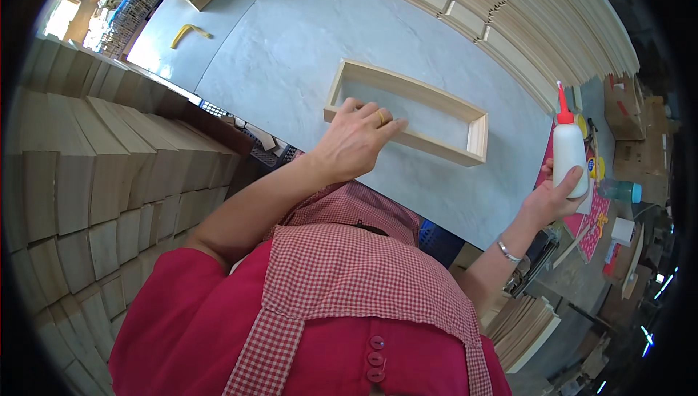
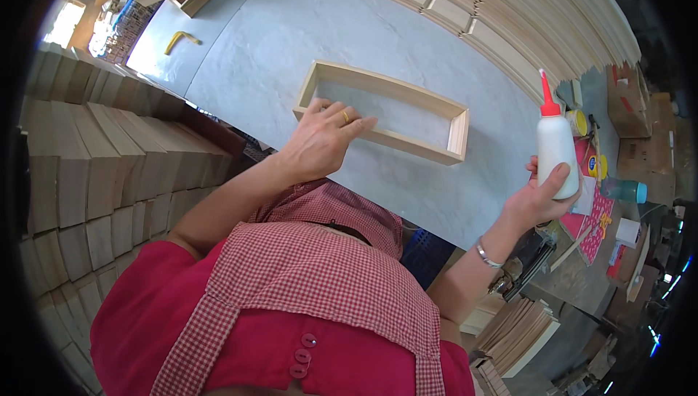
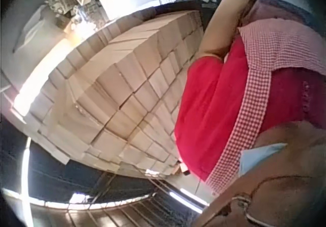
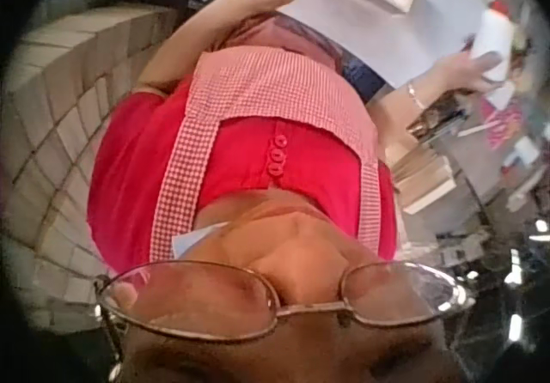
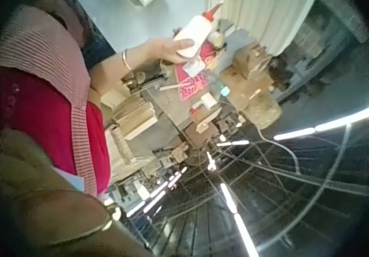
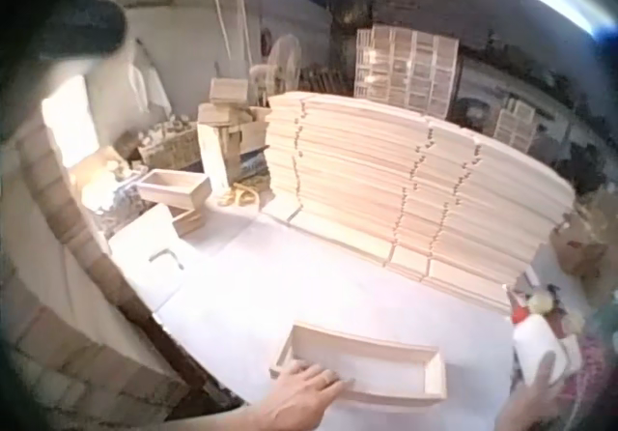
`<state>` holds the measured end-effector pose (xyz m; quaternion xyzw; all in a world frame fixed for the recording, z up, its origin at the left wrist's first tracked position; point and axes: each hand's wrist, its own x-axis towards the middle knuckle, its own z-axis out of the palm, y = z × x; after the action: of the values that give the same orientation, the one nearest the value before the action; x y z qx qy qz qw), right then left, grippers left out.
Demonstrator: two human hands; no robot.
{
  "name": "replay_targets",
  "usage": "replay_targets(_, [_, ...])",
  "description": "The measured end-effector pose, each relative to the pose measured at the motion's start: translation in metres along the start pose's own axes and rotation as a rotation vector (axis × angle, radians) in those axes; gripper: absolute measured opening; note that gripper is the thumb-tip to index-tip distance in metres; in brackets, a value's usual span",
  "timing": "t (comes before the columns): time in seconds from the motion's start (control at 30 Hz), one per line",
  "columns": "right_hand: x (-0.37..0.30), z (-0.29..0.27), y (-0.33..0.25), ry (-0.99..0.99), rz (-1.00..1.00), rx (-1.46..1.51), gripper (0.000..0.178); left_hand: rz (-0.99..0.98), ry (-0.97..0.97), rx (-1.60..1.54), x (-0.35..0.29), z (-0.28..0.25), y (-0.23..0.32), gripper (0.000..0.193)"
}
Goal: The person assembles small wooden boxes by applying glue to the edges of pre-cut wooden frames and attaching flat wooden panels. They use a pneumatic nail gun to secure the joints and stack the finished boxes on a nearby pile. The process involves repetitive gluing, nailing, and stacking actions.
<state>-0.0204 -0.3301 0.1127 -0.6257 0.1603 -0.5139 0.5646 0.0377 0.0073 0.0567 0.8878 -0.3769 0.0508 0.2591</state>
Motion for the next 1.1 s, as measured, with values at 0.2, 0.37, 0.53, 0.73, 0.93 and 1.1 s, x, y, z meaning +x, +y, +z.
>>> replay_targets(0.2, [-0.023,0.020,-0.054,-0.082,-0.061,0.131,0.055,-0.094,-0.307,-0.313,0.100,-0.065,-0.053,0.037])
replay_targets(0.37, [-0.027,0.026,-0.085,-0.023,-0.082,0.136,0.060,-0.481,-0.763,-0.493,0.149,-0.060,-0.093,0.032])
replay_targets(0.53, [-0.035,0.018,-0.095,-0.005,-0.084,0.109,0.063,-0.509,-0.835,-0.528,0.160,-0.036,-0.123,0.032])
replay_targets(0.73, [-0.037,0.018,-0.098,-0.017,-0.105,0.061,0.067,-0.533,-0.832,-0.506,0.163,-0.028,-0.125,0.034])
replay_targets(0.93, [-0.041,0.015,-0.093,-0.126,-0.026,0.152,0.062,0.125,-0.411,0.189,0.149,-0.009,-0.142,0.037])
replay_targets(1.1, [-0.041,0.017,-0.084,-0.099,-0.048,0.134,0.069,0.087,-0.017,0.220,0.091,-0.001,-0.026,0.044])
